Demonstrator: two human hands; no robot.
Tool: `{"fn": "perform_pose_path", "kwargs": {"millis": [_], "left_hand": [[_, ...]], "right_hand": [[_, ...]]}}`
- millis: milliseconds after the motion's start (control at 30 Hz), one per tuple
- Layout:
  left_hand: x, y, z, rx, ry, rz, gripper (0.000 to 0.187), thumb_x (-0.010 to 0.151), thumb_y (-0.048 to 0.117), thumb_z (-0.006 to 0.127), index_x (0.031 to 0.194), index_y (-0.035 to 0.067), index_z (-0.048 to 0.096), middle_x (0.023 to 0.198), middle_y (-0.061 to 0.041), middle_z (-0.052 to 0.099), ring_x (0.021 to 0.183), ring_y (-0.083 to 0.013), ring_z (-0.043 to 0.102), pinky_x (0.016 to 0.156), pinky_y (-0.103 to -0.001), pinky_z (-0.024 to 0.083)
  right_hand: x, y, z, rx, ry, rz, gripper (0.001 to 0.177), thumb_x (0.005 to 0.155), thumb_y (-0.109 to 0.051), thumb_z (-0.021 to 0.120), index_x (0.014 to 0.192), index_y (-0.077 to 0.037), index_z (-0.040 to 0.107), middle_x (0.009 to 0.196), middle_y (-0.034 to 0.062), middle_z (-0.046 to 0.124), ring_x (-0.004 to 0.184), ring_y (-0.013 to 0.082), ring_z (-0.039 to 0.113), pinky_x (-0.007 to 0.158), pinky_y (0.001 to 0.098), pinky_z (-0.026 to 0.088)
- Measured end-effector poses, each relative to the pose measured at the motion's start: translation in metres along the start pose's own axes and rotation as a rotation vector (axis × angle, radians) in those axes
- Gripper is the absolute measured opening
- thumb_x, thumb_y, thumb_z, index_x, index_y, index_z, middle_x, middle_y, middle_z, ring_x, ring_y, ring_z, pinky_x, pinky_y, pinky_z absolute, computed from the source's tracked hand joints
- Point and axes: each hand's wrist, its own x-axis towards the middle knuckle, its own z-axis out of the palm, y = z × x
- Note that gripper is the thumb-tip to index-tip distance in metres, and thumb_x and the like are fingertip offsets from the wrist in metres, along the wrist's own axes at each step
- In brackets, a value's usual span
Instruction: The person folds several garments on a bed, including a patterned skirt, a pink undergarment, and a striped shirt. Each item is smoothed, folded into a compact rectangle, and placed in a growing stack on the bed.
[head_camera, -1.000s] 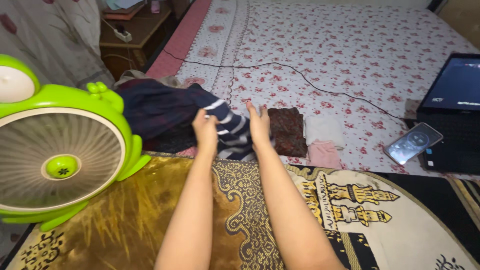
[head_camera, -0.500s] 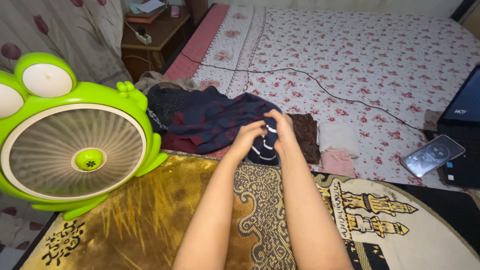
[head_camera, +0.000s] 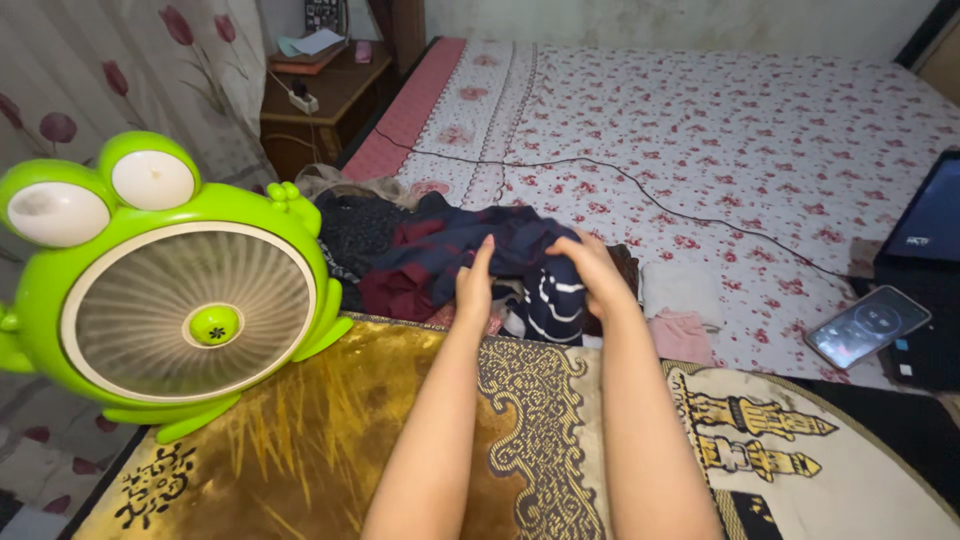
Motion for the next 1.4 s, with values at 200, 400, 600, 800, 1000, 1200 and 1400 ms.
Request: {"fn": "perform_pose_path", "kwargs": {"millis": [200,400,600,800,1000,1200,1400], "left_hand": [[-0.009,0.000,0.000,0.026,0.031,0.389,0.043,0.094,0.036,0.075,0.104,-0.005,0.071,0.107,-0.007,0.072,0.098,-0.0148,0.063,0.093,-0.030,0.049],[-0.050,0.035,0.011,0.249,0.076,0.552,0.040,0.091,0.031,0.078,0.108,-0.004,0.070,0.108,-0.009,0.074,0.097,-0.0184,0.068,0.093,-0.031,0.051],[-0.075,0.046,0.019,-0.053,-0.120,0.202,0.038,0.087,0.037,0.078,0.107,0.005,0.071,0.100,-0.007,0.071,0.082,-0.0157,0.067,0.075,-0.035,0.053],[-0.104,0.074,0.032,-0.083,-0.256,-0.075,0.071,0.092,0.066,0.062,0.123,0.003,0.070,0.112,-0.004,0.071,0.098,-0.0144,0.065,0.087,-0.035,0.049],[-0.170,0.116,0.039,-0.149,-0.511,-0.083,0.088,0.088,0.076,0.046,0.151,0.014,0.045,0.152,-0.001,0.053,0.140,-0.0186,0.048,0.112,-0.042,0.036],[-0.244,0.133,0.027,-0.131,-0.601,-0.116,0.089,0.090,0.075,0.044,0.153,0.012,0.044,0.153,-0.008,0.053,0.139,-0.0259,0.049,0.114,-0.048,0.035],[-0.287,0.134,0.005,-0.048,-0.648,-0.185,0.089,0.088,0.073,0.045,0.154,0.013,0.041,0.154,-0.006,0.052,0.140,-0.0233,0.049,0.115,-0.049,0.036]], "right_hand": [[-0.029,0.001,0.014,-0.359,0.006,-0.109,0.035,0.074,-0.010,0.074,0.108,-0.002,0.068,0.083,0.0066,0.072,0.064,0.0101,0.064,0.059,0.0268,0.052],[-0.069,0.008,0.021,-0.221,0.111,-0.317,0.039,0.073,0.000,0.071,0.112,-0.002,0.063,0.085,0.0021,0.070,0.065,0.0077,0.063,0.058,0.0255,0.051],[-0.108,-0.017,0.007,-0.044,0.130,-0.397,0.038,0.075,0.004,0.068,0.111,-0.002,0.064,0.097,0.0024,0.070,0.084,0.0084,0.066,0.076,0.0232,0.054],[-0.152,-0.056,-0.002,-0.059,0.078,-0.497,0.042,0.076,0.009,0.067,0.115,-0.004,0.060,0.099,0.0002,0.068,0.090,0.0079,0.063,0.079,0.0234,0.052],[-0.201,-0.085,-0.020,-0.143,-0.070,-0.641,0.047,0.077,0.009,0.069,0.121,-0.003,0.057,0.110,-0.0008,0.065,0.103,0.0069,0.060,0.092,0.0234,0.050],[-0.252,-0.084,-0.033,-0.247,-0.147,-0.660,0.047,0.077,0.009,0.072,0.120,-0.002,0.059,0.114,0.0010,0.064,0.108,0.0079,0.060,0.098,0.0246,0.048],[-0.306,-0.075,-0.037,-0.323,-0.192,-0.593,0.049,0.073,0.006,0.071,0.120,-0.004,0.057,0.113,-0.0011,0.062,0.108,0.0064,0.057,0.097,0.0253,0.048]]}}
